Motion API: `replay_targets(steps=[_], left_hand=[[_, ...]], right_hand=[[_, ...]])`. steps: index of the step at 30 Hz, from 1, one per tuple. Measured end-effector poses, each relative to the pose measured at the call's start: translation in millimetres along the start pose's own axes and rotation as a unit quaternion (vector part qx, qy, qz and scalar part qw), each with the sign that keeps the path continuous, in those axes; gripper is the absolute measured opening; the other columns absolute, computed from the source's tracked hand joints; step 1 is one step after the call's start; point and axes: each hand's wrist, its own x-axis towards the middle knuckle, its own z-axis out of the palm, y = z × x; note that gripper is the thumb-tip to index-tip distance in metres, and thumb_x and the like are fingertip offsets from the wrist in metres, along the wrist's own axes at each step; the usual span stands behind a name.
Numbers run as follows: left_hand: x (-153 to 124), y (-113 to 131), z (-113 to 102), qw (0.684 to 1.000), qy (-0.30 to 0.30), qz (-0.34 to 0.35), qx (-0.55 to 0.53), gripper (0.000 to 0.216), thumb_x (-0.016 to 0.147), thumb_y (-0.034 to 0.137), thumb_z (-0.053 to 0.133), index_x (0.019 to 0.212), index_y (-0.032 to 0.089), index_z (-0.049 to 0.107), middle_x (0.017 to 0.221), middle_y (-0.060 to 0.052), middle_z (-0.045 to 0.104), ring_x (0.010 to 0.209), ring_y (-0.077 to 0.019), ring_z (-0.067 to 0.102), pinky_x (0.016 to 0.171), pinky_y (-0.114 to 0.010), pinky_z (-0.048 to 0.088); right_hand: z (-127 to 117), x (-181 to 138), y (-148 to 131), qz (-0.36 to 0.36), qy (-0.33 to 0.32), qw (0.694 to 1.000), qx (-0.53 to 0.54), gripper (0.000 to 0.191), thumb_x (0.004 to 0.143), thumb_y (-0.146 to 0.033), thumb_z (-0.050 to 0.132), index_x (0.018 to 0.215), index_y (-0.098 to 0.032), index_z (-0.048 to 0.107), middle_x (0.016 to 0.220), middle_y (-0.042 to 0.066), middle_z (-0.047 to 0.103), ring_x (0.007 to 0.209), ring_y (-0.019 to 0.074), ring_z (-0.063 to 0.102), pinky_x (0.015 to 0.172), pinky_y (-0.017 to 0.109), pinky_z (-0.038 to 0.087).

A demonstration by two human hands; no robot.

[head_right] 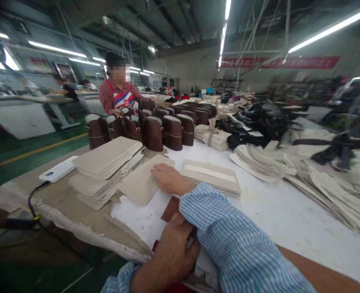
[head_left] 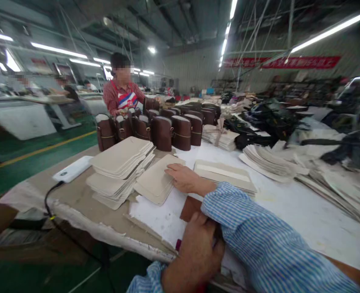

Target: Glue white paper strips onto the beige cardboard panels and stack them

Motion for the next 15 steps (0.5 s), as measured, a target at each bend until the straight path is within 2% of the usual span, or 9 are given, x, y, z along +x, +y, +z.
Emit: replay_targets(steps=[4,7,11,15], left_hand=[[-1.0,-4.1,4.8,1.000,-0.001,0.002,0.022,0.044,0.082,0.020,0.065,0.126,0.021,0.069,0.139,-0.010,0.064,0.124,-0.0322,0.055,0.112,-0.048,0.046],[-1.7,-4.1,4.8,0.999,-0.008,0.006,0.034,0.039,0.083,0.021,0.066,0.122,0.022,0.070,0.134,-0.009,0.066,0.118,-0.0308,0.057,0.110,-0.048,0.047],[-1.2,-1.8,2.9,0.999,-0.021,-0.006,0.043,0.027,0.085,0.021,0.064,0.110,0.023,0.073,0.119,-0.009,0.071,0.113,-0.0303,0.059,0.103,-0.047,0.049],[-1.0,-1.6,3.1,0.999,-0.012,0.002,0.042,0.025,0.084,0.017,0.063,0.106,0.022,0.072,0.119,-0.010,0.071,0.114,-0.0299,0.059,0.103,-0.046,0.049]], right_hand=[[-2.0,10.0,2.7,-0.022,-0.036,0.999,0.002,0.048,0.088,-0.015,0.057,0.136,-0.014,0.066,0.147,0.018,0.061,0.132,0.0301,0.059,0.109,0.042,0.048],[-8.7,18.3,5.5,-0.036,-0.064,0.997,-0.002,0.041,0.087,-0.018,0.060,0.126,-0.017,0.072,0.135,0.016,0.068,0.120,0.0302,0.066,0.100,0.040,0.052],[-16.2,34.2,7.4,-0.048,-0.097,0.994,-0.016,0.040,0.082,-0.023,0.067,0.120,-0.017,0.074,0.122,0.017,0.071,0.104,0.0311,0.070,0.085,0.038,0.054],[-14.4,43.9,12.3,-0.078,-0.115,0.990,-0.024,0.035,0.079,-0.026,0.072,0.113,-0.019,0.074,0.115,0.012,0.071,0.091,0.0259,0.068,0.072,0.033,0.049]])
